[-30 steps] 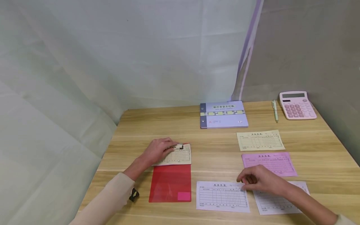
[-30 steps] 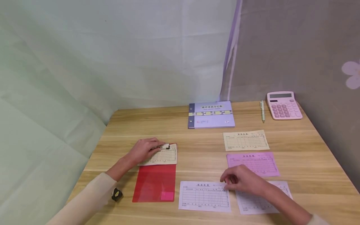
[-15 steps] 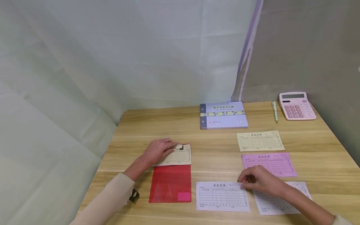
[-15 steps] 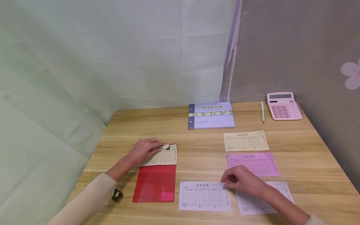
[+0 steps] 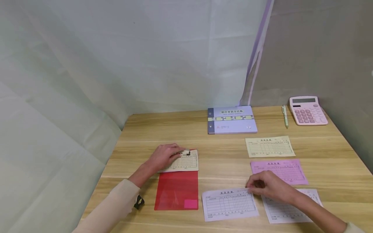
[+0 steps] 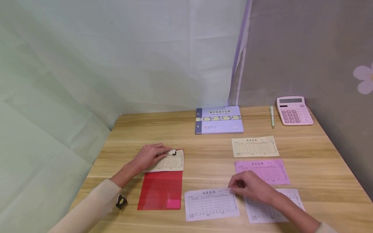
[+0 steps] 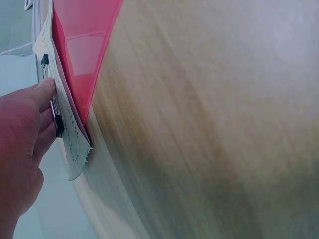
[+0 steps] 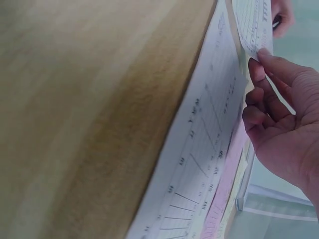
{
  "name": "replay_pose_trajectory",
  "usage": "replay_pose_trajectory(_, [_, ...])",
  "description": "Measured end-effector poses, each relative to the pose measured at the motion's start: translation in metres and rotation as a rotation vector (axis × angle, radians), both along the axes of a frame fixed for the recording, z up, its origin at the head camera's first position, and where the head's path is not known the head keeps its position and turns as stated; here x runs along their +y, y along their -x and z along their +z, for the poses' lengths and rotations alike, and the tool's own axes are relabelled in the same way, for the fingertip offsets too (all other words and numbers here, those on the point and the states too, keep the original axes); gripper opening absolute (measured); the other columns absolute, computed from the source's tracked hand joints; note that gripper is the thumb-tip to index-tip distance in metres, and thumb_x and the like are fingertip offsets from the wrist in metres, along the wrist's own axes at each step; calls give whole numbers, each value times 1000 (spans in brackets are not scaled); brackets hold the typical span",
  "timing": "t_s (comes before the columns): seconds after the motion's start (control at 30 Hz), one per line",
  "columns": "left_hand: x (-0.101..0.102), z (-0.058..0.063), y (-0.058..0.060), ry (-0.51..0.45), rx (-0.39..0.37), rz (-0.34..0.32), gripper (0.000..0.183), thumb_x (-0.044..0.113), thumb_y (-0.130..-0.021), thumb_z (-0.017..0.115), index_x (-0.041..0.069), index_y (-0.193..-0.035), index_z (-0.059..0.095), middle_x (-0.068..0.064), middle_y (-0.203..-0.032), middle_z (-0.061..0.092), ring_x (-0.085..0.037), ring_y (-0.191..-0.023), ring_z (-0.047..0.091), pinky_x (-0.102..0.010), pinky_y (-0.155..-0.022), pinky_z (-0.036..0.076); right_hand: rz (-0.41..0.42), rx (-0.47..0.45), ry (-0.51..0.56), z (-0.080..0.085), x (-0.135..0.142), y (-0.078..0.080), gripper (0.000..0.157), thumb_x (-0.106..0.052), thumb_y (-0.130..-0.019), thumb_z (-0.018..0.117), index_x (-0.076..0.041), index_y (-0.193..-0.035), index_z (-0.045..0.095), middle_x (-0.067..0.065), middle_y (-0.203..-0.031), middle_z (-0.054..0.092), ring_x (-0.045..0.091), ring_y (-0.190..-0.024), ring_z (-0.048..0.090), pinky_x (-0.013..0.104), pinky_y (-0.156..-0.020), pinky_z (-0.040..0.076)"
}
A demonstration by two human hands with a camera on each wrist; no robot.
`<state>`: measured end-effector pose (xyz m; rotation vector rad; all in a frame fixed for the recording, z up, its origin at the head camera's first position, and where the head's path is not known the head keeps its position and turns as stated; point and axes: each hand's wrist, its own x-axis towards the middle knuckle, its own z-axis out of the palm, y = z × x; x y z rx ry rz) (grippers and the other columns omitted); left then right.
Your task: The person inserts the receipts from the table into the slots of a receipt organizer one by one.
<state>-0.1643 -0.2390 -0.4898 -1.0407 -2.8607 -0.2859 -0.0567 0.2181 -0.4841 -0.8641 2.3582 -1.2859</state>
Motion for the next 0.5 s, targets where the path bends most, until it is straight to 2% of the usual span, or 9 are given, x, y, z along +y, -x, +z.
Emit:
replay_pose_trajectory(0.17, [0,0,-1,1,1,2,33,25,-102,75,21,-134,76,3,-116,75,-11,-96,71,-35,-82,60,-24,14,-25,7,1,2,8,-17,-95,81,-25,-95,80,-13,-83,71,1,-72,57,23,-62,51])
replay_pose_trajectory(0.37, [0,0,-1,-7,-3,2,32,24,-102,75,21,-134,76,3,-116,75,-12,-98,72,-37,-83,60,-33,98,2,15,6,9,7,-15,-95,81,-22,-94,79,-13,-79,68,0,-70,55,23,-58,48])
replay_pose_trajectory(0.5, [0,1,-1,-9,1,-2,33,23,-102,76,20,-134,76,2,-115,75,-12,-97,72,-37,-83,60,-49,79,-2,21,6,17,8,-13,-96,80,-21,-94,78,-11,-82,68,1,-70,56,23,-59,50])
